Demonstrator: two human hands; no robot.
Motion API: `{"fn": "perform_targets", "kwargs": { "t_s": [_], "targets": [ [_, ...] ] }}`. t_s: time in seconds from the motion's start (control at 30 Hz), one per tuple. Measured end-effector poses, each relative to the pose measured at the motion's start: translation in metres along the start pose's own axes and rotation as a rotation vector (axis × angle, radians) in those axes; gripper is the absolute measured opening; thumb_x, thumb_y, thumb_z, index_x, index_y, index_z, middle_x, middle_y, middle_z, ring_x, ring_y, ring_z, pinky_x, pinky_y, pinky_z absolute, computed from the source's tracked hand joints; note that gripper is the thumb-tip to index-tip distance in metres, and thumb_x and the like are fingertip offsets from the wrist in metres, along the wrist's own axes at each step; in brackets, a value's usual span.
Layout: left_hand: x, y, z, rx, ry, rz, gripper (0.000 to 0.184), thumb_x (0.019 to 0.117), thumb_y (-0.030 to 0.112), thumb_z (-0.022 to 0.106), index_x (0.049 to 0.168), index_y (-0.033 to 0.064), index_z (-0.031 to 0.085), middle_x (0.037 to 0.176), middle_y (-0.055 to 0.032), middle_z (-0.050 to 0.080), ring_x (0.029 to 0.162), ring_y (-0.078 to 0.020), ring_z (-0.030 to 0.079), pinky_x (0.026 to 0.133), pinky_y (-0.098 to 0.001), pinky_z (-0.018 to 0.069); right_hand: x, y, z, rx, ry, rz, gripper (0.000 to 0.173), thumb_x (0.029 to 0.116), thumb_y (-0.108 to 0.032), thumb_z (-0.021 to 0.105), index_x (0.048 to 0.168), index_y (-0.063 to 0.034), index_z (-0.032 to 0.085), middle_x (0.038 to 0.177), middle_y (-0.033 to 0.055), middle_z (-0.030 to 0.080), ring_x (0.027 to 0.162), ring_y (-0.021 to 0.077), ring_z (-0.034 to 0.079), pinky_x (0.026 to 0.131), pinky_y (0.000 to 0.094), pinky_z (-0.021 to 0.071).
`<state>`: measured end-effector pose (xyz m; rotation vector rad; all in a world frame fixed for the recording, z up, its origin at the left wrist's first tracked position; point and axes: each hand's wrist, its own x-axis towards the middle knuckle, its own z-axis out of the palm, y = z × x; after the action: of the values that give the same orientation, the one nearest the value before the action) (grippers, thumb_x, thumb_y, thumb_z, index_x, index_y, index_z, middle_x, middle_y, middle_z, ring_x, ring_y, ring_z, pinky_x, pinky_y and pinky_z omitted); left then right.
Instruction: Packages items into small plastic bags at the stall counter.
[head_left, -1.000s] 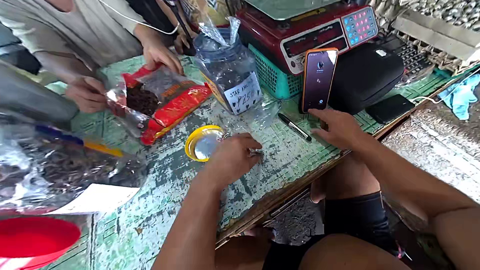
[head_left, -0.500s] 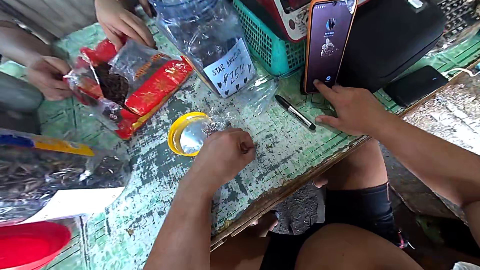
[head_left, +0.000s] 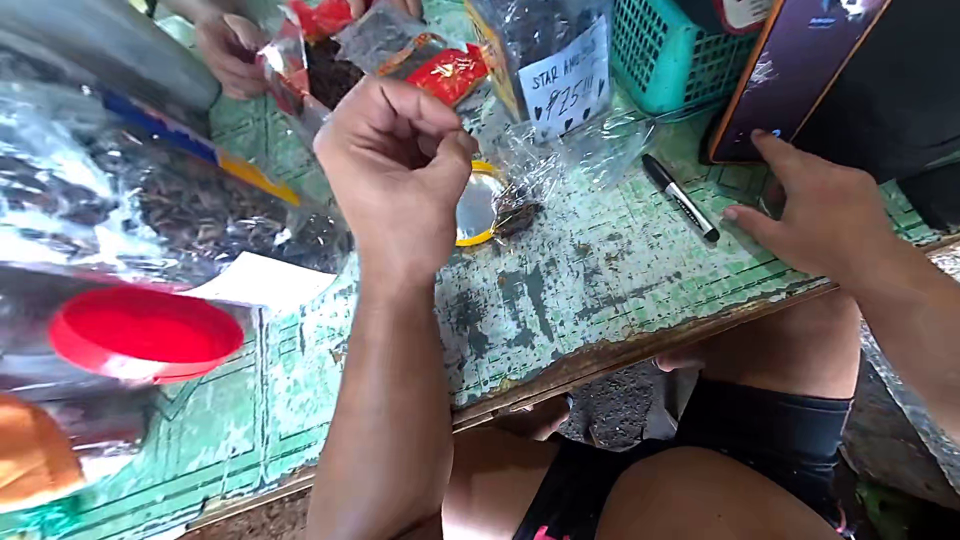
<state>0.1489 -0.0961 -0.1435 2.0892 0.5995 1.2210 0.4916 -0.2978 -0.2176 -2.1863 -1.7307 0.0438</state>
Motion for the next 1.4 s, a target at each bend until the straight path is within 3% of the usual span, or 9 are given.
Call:
{"fn": "perform_targets", "kwargs": {
  "t_s": [0.1, 0.23, 0.33, 0.47, 0.57, 0.73, 0.83, 1.13, 1.4],
  "targets": [
    [-0.003, 0.01, 0.013, -0.045, 0.048, 0.106, 0.02, 0.0921, 0.004, 0.065, 0.112, 0.0039, 0.064, 0.094, 0.0047, 0.07, 0.078, -0.0061, 0.066, 0.069, -0.0256, 0.0578, 0.001, -0.017, -0.012, 0.154, 0.05, -0.061, 0.061, 0.0999, -0.043, 0.061, 0.147, -0.0048, 0.052, 0.098, 0.0227, 0.068, 0.081, 0.0402, 0.066, 0.072, 0.0614, 0.0533],
    [-0.01, 0.027, 0.037, -0.036, 0.051, 0.267, 0.013, 0.0955, 0.002, 0.063, 0.108, 0.0001, 0.065, 0.096, 0.0003, 0.07, 0.078, -0.005, 0.065, 0.069, -0.0256, 0.0564, 0.033, -0.062, -0.017, 0.489, 0.022, -0.184, 0.045, 0.0992, -0.037, 0.063, 0.132, -0.0065, 0.064, 0.093, 0.0083, 0.069, 0.077, 0.0178, 0.067, 0.072, 0.0406, 0.0586],
    [-0.014, 0.028, 0.052, 0.117, -0.01, 0.319, 0.012, 0.0976, 0.006, 0.064, 0.105, -0.0029, 0.068, 0.096, -0.0095, 0.071, 0.073, -0.0076, 0.061, 0.063, -0.0243, 0.0513, 0.078, -0.097, 0.001, 0.686, -0.116, -0.147, 0.046, 0.0982, -0.039, 0.068, 0.131, -0.0066, 0.063, 0.101, 0.0096, 0.071, 0.085, 0.0187, 0.07, 0.079, 0.0425, 0.0608],
    [-0.014, 0.014, 0.057, 0.408, -0.069, 0.289, 0.013, 0.0992, 0.011, 0.063, 0.104, 0.0035, 0.073, 0.101, -0.0112, 0.075, 0.076, -0.0119, 0.065, 0.064, -0.027, 0.0502, 0.108, -0.12, 0.018, 0.893, -0.265, -0.126, 0.03, 0.1023, -0.029, 0.064, 0.12, -0.0056, 0.067, 0.091, 0.0076, 0.07, 0.07, 0.0151, 0.066, 0.058, 0.0318, 0.0548],
    [-0.014, 0.005, 0.055, 0.514, -0.079, 0.233, 0.013, 0.0992, 0.013, 0.064, 0.104, 0.0063, 0.075, 0.093, -0.0089, 0.073, 0.071, -0.0124, 0.061, 0.063, -0.0277, 0.0477, 0.105, -0.124, 0.021, 0.98, -0.328, -0.105, 0.019, 0.1041, -0.02, 0.061, 0.113, -0.0059, 0.069, 0.09, 0.0046, 0.071, 0.067, 0.0104, 0.063, 0.054, 0.0248, 0.0487],
    [-0.012, 0.006, 0.053, 0.58, -0.03, 0.27, 0.015, 0.1005, 0.013, 0.063, 0.105, 0.0045, 0.074, 0.094, -0.0112, 0.073, 0.074, -0.0149, 0.063, 0.064, -0.0283, 0.0479, 0.102, -0.132, 0.027, 1.078, -0.375, -0.053, 0.027, 0.1053, -0.029, 0.06, 0.117, -0.0049, 0.067, 0.089, 0.0054, 0.071, 0.066, 0.0111, 0.063, 0.053, 0.0246, 0.0486],
    [-0.013, 0.007, 0.056, 0.627, -0.03, 0.325, 0.015, 0.1013, 0.012, 0.062, 0.106, 0.0032, 0.073, 0.094, -0.0138, 0.073, 0.076, -0.0193, 0.065, 0.066, -0.0313, 0.0504, 0.101, -0.133, 0.033, 1.116, -0.365, -0.095, 0.025, 0.1058, -0.024, 0.058, 0.115, -0.0021, 0.067, 0.089, 0.0065, 0.071, 0.066, 0.0109, 0.063, 0.053, 0.0248, 0.0486],
    [-0.021, 0.022, 0.049, 0.84, -0.196, 0.146, 0.022, 0.1049, 0.016, 0.053, 0.113, 0.0002, 0.066, 0.086, -0.0209, 0.069, 0.064, -0.0382, 0.063, 0.055, -0.0563, 0.047, 0.097, -0.128, 0.02, 1.188, -0.173, -0.163, 0.018, 0.105, -0.011, 0.057, 0.098, 0.0016, 0.068, 0.079, 0.0057, 0.066, 0.066, 0.01, 0.062, 0.061, 0.0249, 0.0543],
    [-0.022, 0.024, 0.053, 0.74, -0.261, 0.202, 0.042, 0.1036, 0.037, 0.058, 0.12, -0.0009, 0.067, 0.094, -0.0219, 0.07, 0.067, -0.0347, 0.062, 0.059, -0.0526, 0.0477, 0.083, -0.11, 0.012, 1.105, -0.037, -0.26, 0.016, 0.1017, -0.01, 0.061, 0.091, -0.001, 0.069, 0.076, 0.0039, 0.066, 0.066, 0.0087, 0.062, 0.062, 0.0254, 0.0538]
  ]
}}
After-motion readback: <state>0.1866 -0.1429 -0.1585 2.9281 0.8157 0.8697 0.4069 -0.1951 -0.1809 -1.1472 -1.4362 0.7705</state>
